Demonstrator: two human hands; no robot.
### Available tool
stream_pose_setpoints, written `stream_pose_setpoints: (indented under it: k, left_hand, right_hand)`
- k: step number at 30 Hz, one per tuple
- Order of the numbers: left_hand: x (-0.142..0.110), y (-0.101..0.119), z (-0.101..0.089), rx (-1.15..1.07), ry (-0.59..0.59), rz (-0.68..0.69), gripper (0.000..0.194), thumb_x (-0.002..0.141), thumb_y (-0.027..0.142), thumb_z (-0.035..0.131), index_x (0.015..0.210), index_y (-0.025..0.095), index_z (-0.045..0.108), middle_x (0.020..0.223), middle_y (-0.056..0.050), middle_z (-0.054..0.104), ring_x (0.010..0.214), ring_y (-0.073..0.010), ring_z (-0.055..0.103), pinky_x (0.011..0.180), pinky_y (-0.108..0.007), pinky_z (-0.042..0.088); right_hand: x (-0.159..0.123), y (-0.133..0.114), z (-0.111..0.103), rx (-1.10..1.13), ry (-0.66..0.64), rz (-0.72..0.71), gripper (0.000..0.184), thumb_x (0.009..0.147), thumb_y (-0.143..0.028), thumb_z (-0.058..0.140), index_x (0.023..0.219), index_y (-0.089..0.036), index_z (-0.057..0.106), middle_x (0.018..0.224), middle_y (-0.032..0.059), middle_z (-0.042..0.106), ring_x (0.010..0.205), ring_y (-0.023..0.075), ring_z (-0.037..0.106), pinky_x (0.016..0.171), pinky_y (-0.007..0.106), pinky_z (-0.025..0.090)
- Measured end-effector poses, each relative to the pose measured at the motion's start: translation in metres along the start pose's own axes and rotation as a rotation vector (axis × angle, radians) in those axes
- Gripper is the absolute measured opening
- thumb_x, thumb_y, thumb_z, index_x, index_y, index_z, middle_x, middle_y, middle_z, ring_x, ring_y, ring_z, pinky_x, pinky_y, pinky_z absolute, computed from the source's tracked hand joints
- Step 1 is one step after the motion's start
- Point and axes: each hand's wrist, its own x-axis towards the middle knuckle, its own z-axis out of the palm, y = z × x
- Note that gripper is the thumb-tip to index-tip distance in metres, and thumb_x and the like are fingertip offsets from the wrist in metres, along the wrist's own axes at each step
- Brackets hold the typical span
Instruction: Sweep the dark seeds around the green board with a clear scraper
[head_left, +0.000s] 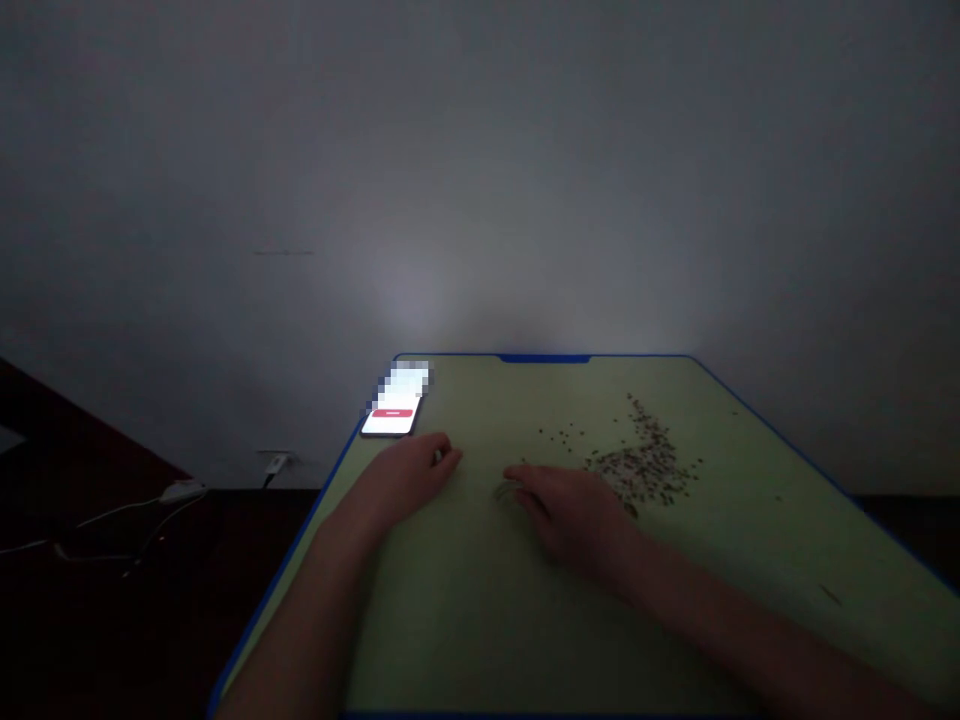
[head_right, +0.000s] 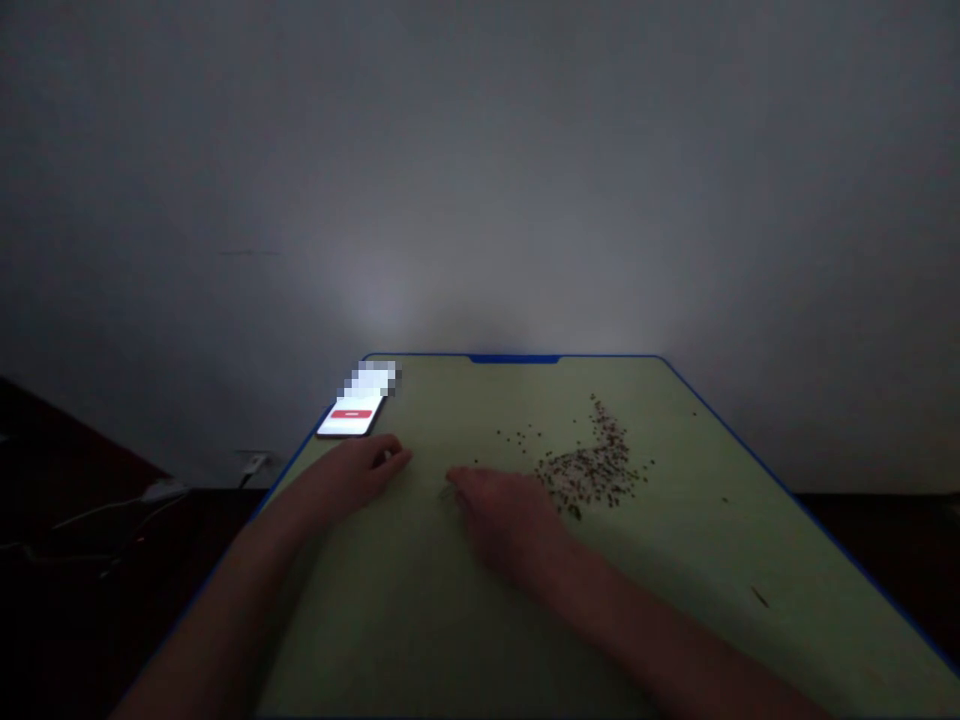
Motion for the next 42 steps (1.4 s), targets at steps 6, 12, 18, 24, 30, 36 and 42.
stream_pose_setpoints:
  k: [6, 12, 18, 24, 30, 36, 42]
  left_hand:
    - [-0.001, 0.002, -0.003, 0.006, -0.035, -0.028, 0.037, 0.085, 0.046, 0.033, 0.089, 0.021, 0.060, 0.082, -0.006, 0.066, 0.073, -0.0185, 0.059, 0.061, -0.026, 0.038]
    - [0.000, -0.002, 0.000, -0.005, -0.026, -0.031, 0.039, 0.085, 0.048, 0.032, 0.090, 0.021, 0.060, 0.083, -0.007, 0.066, 0.071, -0.0186, 0.060, 0.059, -0.026, 0.037]
    - [0.000, -0.002, 0.000, -0.008, -0.014, -0.020, 0.037, 0.086, 0.047, 0.032, 0.087, 0.021, 0.059, 0.084, -0.006, 0.066, 0.075, -0.0196, 0.060, 0.062, -0.027, 0.038]
    - [-0.002, 0.005, -0.008, -0.009, -0.035, -0.059, 0.036, 0.086, 0.043, 0.031, 0.086, 0.020, 0.058, 0.084, -0.006, 0.066, 0.078, -0.0197, 0.061, 0.063, -0.027, 0.039]
    - [-0.002, 0.006, -0.010, -0.013, -0.059, -0.042, 0.036, 0.086, 0.042, 0.031, 0.087, 0.020, 0.059, 0.084, -0.007, 0.066, 0.078, -0.0207, 0.061, 0.065, -0.029, 0.040]
    - [-0.001, 0.004, -0.007, 0.007, -0.076, -0.039, 0.035, 0.086, 0.041, 0.030, 0.086, 0.020, 0.058, 0.084, -0.007, 0.066, 0.076, -0.0207, 0.061, 0.065, -0.029, 0.040]
    - [-0.001, -0.001, -0.002, 0.004, -0.057, -0.056, 0.036, 0.087, 0.044, 0.030, 0.084, 0.021, 0.057, 0.080, -0.005, 0.065, 0.075, -0.0190, 0.060, 0.062, -0.027, 0.037]
  right_hand:
    - [-0.008, 0.052, -0.015, -0.237, 0.020, 0.175, 0.033, 0.089, -0.025, 0.038, 0.114, -0.019, 0.060, 0.105, 0.0092, 0.068, 0.084, 0.0234, 0.066, 0.073, 0.036, 0.049]
    - [-0.013, 0.090, -0.036, -0.270, 0.042, 0.289, 0.035, 0.089, -0.027, 0.036, 0.112, -0.016, 0.060, 0.099, 0.0111, 0.069, 0.084, 0.0256, 0.065, 0.073, 0.038, 0.048]
    - [0.024, 0.038, -0.016, -0.084, 0.084, 0.180, 0.030, 0.090, -0.028, 0.037, 0.107, -0.022, 0.061, 0.086, 0.0051, 0.071, 0.079, 0.0205, 0.066, 0.066, 0.029, 0.044]
    - [0.061, 0.022, 0.008, -0.099, 0.114, 0.168, 0.025, 0.089, -0.026, 0.042, 0.102, -0.020, 0.062, 0.085, 0.0075, 0.070, 0.077, 0.0196, 0.065, 0.066, 0.027, 0.042]
    - [0.048, 0.082, -0.011, -0.145, 0.145, 0.305, 0.026, 0.090, -0.025, 0.040, 0.102, -0.018, 0.062, 0.088, 0.0099, 0.070, 0.080, 0.0205, 0.064, 0.070, 0.030, 0.043]
    - [0.024, 0.117, -0.028, -0.148, 0.190, 0.397, 0.029, 0.088, -0.025, 0.040, 0.103, -0.014, 0.063, 0.085, 0.0116, 0.070, 0.080, 0.0218, 0.064, 0.072, 0.032, 0.043]
    - [0.036, 0.138, -0.059, -0.121, 0.192, 0.346, 0.028, 0.089, -0.028, 0.041, 0.101, -0.016, 0.063, 0.076, 0.0042, 0.070, 0.068, 0.0148, 0.064, 0.062, 0.023, 0.043]
